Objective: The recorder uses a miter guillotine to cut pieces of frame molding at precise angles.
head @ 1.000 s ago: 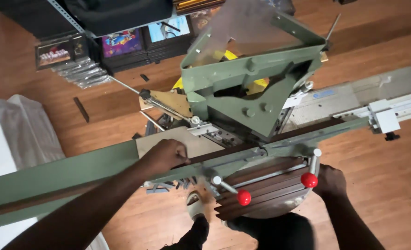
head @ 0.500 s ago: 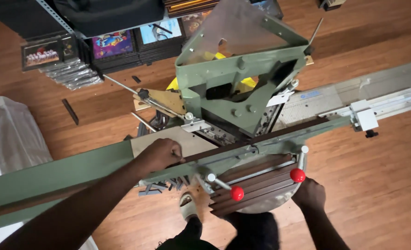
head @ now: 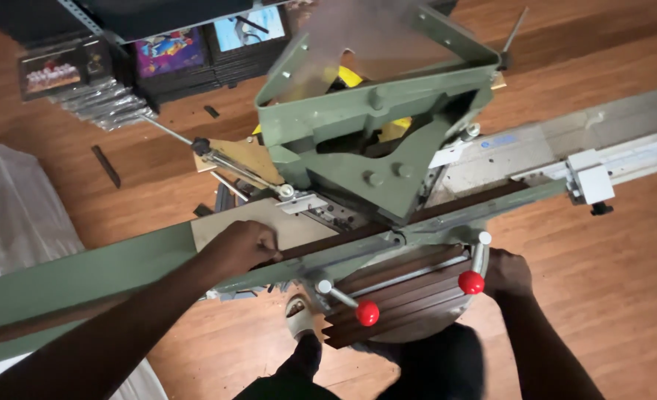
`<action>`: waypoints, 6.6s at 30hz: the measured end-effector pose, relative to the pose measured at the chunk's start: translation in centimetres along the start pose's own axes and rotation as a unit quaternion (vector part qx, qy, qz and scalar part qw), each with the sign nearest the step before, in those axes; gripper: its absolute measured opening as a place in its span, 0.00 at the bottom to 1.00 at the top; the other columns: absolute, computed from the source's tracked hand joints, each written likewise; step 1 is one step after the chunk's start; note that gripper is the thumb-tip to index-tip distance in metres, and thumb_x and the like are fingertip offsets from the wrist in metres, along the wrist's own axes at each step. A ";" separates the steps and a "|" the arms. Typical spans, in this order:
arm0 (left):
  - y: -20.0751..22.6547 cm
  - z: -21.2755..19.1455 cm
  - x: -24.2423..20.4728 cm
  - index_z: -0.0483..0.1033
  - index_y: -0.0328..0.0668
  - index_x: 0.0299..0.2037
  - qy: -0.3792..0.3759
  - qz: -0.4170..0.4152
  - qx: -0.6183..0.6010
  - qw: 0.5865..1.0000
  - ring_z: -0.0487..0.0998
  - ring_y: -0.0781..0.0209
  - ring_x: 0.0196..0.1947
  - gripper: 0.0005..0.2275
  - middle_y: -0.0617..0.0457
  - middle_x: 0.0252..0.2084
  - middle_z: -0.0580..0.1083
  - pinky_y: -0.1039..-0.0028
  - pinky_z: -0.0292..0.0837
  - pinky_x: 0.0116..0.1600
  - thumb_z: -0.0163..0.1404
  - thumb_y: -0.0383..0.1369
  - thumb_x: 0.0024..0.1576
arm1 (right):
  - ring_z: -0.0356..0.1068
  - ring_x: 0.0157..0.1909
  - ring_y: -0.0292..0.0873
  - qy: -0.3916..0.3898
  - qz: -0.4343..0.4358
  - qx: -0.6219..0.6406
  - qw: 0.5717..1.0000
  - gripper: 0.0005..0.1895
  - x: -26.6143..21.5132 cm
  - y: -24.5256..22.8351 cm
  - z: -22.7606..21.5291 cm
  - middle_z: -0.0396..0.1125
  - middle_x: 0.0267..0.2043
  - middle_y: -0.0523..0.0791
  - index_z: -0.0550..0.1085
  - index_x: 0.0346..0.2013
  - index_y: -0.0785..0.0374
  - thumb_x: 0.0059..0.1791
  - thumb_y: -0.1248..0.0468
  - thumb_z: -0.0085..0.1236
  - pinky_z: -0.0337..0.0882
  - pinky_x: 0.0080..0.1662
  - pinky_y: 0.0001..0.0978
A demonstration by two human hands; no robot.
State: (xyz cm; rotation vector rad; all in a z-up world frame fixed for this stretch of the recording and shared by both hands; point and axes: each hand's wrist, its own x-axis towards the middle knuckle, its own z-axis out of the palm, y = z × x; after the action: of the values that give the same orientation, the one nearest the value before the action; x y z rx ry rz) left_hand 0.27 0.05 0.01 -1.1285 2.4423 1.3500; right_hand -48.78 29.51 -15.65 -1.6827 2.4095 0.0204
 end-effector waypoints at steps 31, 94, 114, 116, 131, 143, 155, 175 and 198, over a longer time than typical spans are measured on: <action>-10.5 3.2 1.1 0.81 0.36 0.37 0.026 0.110 -0.158 0.981 0.82 0.64 0.35 0.06 0.50 0.34 0.82 0.74 0.77 0.42 0.54 0.21 0.52 | 0.69 0.54 0.61 0.315 -0.012 0.046 0.948 0.26 5.2 -6.0 -18.0 0.73 0.50 0.55 0.77 0.49 0.60 0.37 0.73 0.53 0.71 0.57 0.52; -4.2 3.4 0.9 0.82 0.40 0.26 0.105 0.070 -0.014 0.992 0.83 0.52 0.29 0.07 0.46 0.28 0.80 0.64 0.75 0.36 0.64 0.34 0.46 | 0.76 0.45 0.63 -0.073 0.196 0.017 0.978 0.20 -4.8 -2.9 1.2 0.76 0.39 0.57 0.79 0.37 0.60 0.47 0.46 0.53 0.76 0.47 0.57; -0.3 0.8 -0.3 0.80 0.36 0.25 0.065 0.013 0.016 0.998 0.81 0.50 0.27 0.09 0.45 0.27 0.79 0.63 0.74 0.35 0.63 0.35 0.47 | 0.77 0.38 0.62 0.012 0.175 0.024 0.984 0.15 -7.6 -6.7 -0.2 0.75 0.32 0.55 0.77 0.31 0.60 0.47 0.52 0.55 0.76 0.43 0.56; -1.6 1.6 0.2 0.81 0.37 0.25 0.071 0.030 0.014 0.997 0.82 0.51 0.27 0.07 0.45 0.27 0.79 0.63 0.74 0.35 0.62 0.33 0.47 | 0.76 0.39 0.62 0.004 0.176 0.019 0.984 0.15 -7.1 -6.1 -0.3 0.75 0.33 0.55 0.77 0.31 0.60 0.46 0.51 0.55 0.76 0.43 0.56; -2.4 1.9 0.5 0.80 0.38 0.25 0.069 0.029 0.017 0.997 0.81 0.49 0.29 0.07 0.46 0.28 0.79 0.62 0.74 0.35 0.61 0.33 0.48 | 0.77 0.40 0.61 -0.023 0.087 -0.006 0.996 0.13 -1.8 -1.4 -0.7 0.76 0.36 0.55 0.77 0.36 0.60 0.44 0.55 0.55 0.77 0.44 0.55; -1.9 1.7 0.3 0.80 0.38 0.26 0.073 0.044 0.009 0.996 0.82 0.50 0.31 0.05 0.47 0.30 0.80 0.64 0.75 0.37 0.59 0.31 0.47 | 0.76 0.38 0.63 0.034 0.150 0.019 0.988 0.13 -6.2 -4.4 0.1 0.75 0.33 0.55 0.77 0.32 0.59 0.45 0.52 0.57 0.76 0.43 0.57; -1.2 1.3 -0.2 0.78 0.35 0.25 0.039 0.025 -0.043 0.998 0.87 0.57 0.35 0.05 0.47 0.29 0.81 0.67 0.77 0.38 0.56 0.28 0.50 | 0.77 0.42 0.59 -0.024 0.029 0.000 0.999 0.13 -0.1 0.1 -0.5 0.76 0.37 0.53 0.78 0.36 0.58 0.44 0.54 0.55 0.76 0.45 0.53; -2.9 1.3 -1.3 0.77 0.35 0.26 0.063 -0.012 0.039 0.997 0.78 0.48 0.30 0.14 0.43 0.27 0.75 0.60 0.71 0.37 0.65 0.39 0.50 | 0.76 0.40 0.61 0.047 0.225 0.025 0.973 0.13 -8.8 -9.0 -0.4 0.76 0.37 0.51 0.78 0.41 0.52 0.48 0.52 0.52 0.75 0.42 0.57; 0.7 2.4 -4.2 0.81 0.38 0.30 0.277 0.014 0.080 0.957 0.79 0.37 0.39 0.16 0.38 0.36 0.78 0.51 0.74 0.47 0.51 0.44 0.58 | 0.70 0.46 0.57 0.085 -0.203 0.136 0.966 0.15 11.8 -1.0 -19.3 0.72 0.40 0.51 0.78 0.35 0.60 0.35 0.75 0.59 0.72 0.48 0.47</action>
State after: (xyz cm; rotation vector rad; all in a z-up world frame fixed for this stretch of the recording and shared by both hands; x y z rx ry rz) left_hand 2.25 4.43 0.96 -1.6064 2.8792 0.9016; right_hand -54.73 15.78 1.30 -2.0699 2.0067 -0.5097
